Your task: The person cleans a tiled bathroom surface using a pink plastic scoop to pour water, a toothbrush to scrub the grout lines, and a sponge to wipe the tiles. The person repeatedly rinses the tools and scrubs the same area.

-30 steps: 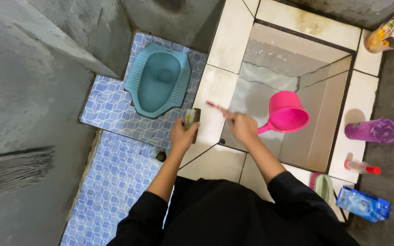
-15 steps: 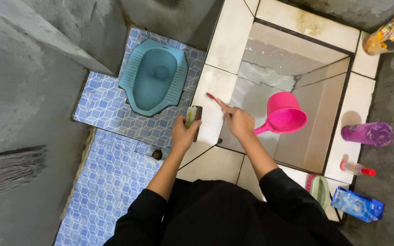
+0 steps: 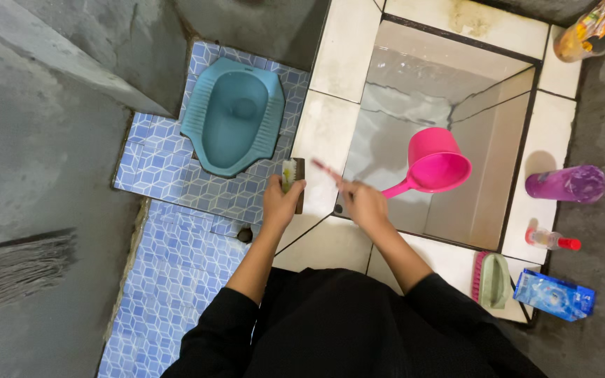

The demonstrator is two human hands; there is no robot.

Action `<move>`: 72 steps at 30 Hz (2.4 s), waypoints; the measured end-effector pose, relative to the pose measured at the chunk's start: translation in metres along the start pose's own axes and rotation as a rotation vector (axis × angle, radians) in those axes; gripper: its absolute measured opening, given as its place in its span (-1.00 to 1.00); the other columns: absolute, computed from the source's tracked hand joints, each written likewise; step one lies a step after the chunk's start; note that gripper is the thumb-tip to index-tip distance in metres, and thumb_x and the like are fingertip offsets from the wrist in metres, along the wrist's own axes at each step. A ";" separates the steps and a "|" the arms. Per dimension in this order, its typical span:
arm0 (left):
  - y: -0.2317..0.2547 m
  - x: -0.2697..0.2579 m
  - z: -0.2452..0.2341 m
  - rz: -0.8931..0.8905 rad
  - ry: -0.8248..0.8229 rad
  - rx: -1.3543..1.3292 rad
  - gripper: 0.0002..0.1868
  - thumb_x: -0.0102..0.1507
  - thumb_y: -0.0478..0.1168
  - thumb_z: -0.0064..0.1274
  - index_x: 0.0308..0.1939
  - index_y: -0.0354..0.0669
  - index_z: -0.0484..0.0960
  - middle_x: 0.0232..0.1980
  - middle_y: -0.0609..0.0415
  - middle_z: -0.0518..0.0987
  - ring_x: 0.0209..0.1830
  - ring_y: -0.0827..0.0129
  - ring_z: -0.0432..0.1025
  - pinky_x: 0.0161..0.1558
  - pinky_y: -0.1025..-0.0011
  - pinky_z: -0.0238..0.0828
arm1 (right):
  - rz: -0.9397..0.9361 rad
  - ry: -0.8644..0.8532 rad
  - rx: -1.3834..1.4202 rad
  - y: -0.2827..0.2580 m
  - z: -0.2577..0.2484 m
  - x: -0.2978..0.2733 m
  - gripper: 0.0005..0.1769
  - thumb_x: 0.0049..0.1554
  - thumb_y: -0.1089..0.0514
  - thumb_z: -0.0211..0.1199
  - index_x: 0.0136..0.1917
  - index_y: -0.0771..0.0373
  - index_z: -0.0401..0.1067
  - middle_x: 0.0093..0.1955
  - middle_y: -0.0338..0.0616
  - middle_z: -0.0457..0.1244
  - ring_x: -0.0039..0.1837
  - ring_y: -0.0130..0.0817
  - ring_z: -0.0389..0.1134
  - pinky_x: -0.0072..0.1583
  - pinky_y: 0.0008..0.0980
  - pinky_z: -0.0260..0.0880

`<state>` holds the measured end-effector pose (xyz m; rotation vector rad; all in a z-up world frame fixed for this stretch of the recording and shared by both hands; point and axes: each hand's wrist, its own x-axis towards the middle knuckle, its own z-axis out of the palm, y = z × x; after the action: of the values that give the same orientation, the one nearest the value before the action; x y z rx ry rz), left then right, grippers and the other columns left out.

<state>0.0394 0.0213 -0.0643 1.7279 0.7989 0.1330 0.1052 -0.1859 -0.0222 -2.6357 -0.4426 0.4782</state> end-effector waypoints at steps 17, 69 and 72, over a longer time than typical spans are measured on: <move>-0.015 -0.008 0.015 0.052 0.020 0.035 -0.34 0.06 0.17 0.23 -0.11 -0.40 0.51 -0.05 -0.32 0.57 -0.05 -0.10 0.51 -0.02 0.13 0.42 | -0.082 -0.059 -0.088 0.019 -0.007 -0.014 -0.85 0.07 0.07 0.25 -0.10 -0.09 0.61 -0.16 -0.19 0.41 -0.12 -0.08 0.44 -0.07 -0.10 0.41; 0.002 -0.007 0.027 0.094 0.017 -0.006 -0.42 0.25 0.10 0.13 -0.09 -0.44 0.43 -0.13 -0.30 0.52 -0.15 -0.03 0.46 -0.07 0.16 0.39 | 0.038 0.122 -0.022 0.023 -0.007 0.035 -0.80 0.16 0.01 0.22 0.01 -0.06 0.61 -0.12 -0.01 0.41 -0.08 0.07 0.44 -0.07 0.01 0.39; -0.003 -0.007 0.030 0.104 0.019 -0.002 -0.42 0.27 0.13 0.11 -0.11 -0.44 0.44 -0.14 -0.30 0.53 -0.16 -0.04 0.46 -0.06 0.15 0.38 | 0.118 0.112 -0.053 0.023 -0.008 0.030 -0.82 0.21 0.01 0.23 0.04 -0.05 0.60 -0.12 0.05 0.40 -0.09 0.12 0.42 -0.06 0.03 0.38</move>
<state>0.0476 -0.0068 -0.0744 1.7685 0.7223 0.2206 0.1408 -0.1973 -0.0340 -2.7340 -0.2691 0.3579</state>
